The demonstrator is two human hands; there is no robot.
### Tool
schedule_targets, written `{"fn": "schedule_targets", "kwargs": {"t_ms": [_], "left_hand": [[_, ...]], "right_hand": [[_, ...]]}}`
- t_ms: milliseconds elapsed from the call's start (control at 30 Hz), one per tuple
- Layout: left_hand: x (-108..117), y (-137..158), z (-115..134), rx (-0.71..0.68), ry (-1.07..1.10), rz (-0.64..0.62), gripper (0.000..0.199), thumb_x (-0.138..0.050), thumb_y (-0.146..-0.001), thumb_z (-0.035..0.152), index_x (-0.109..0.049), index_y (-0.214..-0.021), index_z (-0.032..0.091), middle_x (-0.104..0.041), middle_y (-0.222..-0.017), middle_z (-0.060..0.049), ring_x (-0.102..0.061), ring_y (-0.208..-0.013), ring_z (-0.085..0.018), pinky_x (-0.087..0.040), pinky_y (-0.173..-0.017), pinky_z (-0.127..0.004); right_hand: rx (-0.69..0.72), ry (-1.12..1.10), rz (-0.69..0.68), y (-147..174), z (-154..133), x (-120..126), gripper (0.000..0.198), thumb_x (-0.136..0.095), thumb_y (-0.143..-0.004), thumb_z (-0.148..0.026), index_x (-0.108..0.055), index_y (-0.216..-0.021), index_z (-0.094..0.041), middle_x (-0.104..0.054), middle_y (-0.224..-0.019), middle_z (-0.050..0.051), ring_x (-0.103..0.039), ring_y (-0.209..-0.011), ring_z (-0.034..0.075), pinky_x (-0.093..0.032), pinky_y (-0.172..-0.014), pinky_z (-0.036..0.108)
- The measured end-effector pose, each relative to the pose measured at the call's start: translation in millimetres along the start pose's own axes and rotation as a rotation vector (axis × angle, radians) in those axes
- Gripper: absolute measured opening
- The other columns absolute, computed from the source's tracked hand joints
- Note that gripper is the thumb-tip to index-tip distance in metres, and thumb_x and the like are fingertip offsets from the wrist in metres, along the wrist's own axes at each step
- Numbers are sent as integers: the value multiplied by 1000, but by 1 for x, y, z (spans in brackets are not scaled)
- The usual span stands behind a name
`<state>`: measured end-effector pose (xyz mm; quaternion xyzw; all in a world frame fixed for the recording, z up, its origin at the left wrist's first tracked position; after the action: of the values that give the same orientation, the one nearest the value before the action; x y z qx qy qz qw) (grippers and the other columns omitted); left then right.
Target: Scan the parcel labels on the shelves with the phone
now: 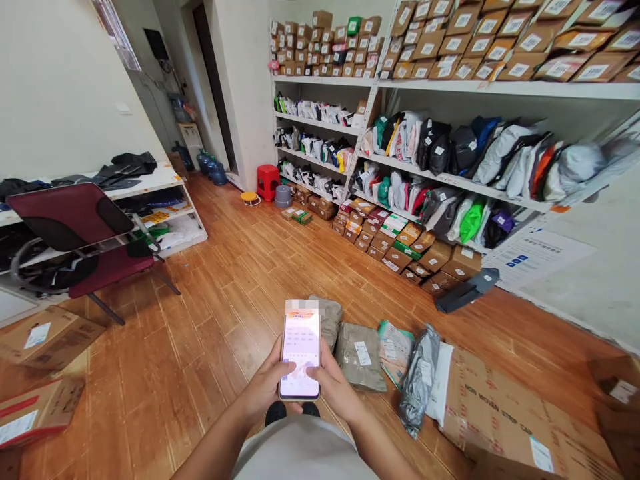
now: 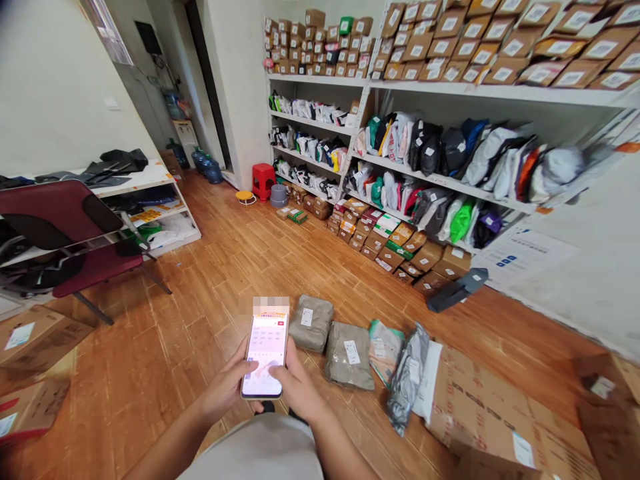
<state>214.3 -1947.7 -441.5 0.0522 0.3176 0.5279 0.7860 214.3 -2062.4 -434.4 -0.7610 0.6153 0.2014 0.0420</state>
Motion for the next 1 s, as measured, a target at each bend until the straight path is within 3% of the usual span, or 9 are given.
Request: {"fn": "schedule_targets", "kwargs": {"t_ms": [100,233,367,500,600,700,833,1000], "left_hand": [[1,-2,-4,24,-37,13,80,-60,-74,37,-24,-144,22,-64,-97,-9,-63,-76,-24,-52,-43,-28],[-2,-3,-4,-6,-77,-65,101,-58,-56,14,-17,-146,28,-58,-117,-8,-61,-80,-21,-54,-48,-27],[-3,-3,-7,-2,-135,-105,107,-53,-53,11,-10,-149,30,-57,-119,-7,-59,-80,-19,-53,-50,-26],[-4,-4,-11,35,-80,-142,106,-53,-51,15,-12,-148,25,-60,-111,-7,-59,-82,-21,-53,-50,-26],[-4,-6,-11,43,-42,-130,106,-52,-50,16,-12,-148,25,-60,-110,-8,-60,-82,-22,-53,-48,-26],[-6,-6,-9,48,-19,-126,107,-50,-49,17,-11,-148,28,-59,-110,-7,-61,-78,-22,-53,-46,-27],[-8,-5,-5,53,4,-108,109,-50,-48,17,-10,-148,28,-57,-115,-8,-61,-78,-23,-54,-45,-28],[-8,-6,-2,32,25,-91,112,-50,-46,19,-7,-149,27,-53,-122,-11,-60,-83,-25,-53,-43,-28]], "right_hand": [[-21,-40,78,-4,3,1,45,-62,-70,-34,-55,-114,-23,-69,-95,1,-61,-83,22,-47,-74,33],[-36,-52,232,-11,2,7,42,-66,-68,-55,-62,-90,-20,-69,-74,1,-58,-67,19,-45,-65,31],[-36,-30,372,-16,-1,15,54,-65,-60,-72,-62,-69,-19,-63,-59,0,-52,-59,17,-41,-58,29],[-44,-10,422,-18,-2,17,60,-62,-61,-77,-61,-64,-17,-60,-56,1,-49,-53,16,-38,-55,29],[-14,-6,439,-15,-3,16,64,-57,-61,-80,-64,-71,-17,-64,-62,3,-53,-58,18,-42,-58,32],[50,8,455,-11,-7,14,57,-55,-66,-76,-61,-72,-20,-61,-61,-1,-50,-58,17,-41,-56,29],[111,37,418,-9,-10,13,36,-55,-75,-57,-57,-68,-22,-54,-57,-4,-45,-56,15,-36,-51,26],[127,47,383,-11,-8,16,23,-51,-74,-40,-62,-72,-20,-58,-62,-2,-47,-60,16,-37,-54,26]]}}
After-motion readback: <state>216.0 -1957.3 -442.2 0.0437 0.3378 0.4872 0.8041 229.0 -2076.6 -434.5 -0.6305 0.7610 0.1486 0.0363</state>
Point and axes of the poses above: each hand's wrist, its own y-axis away from the middle knuckle, its own x-axis out of the back of the hand, z = x × y, the point moved 6 cm from there along -y, towards the middle knuckle
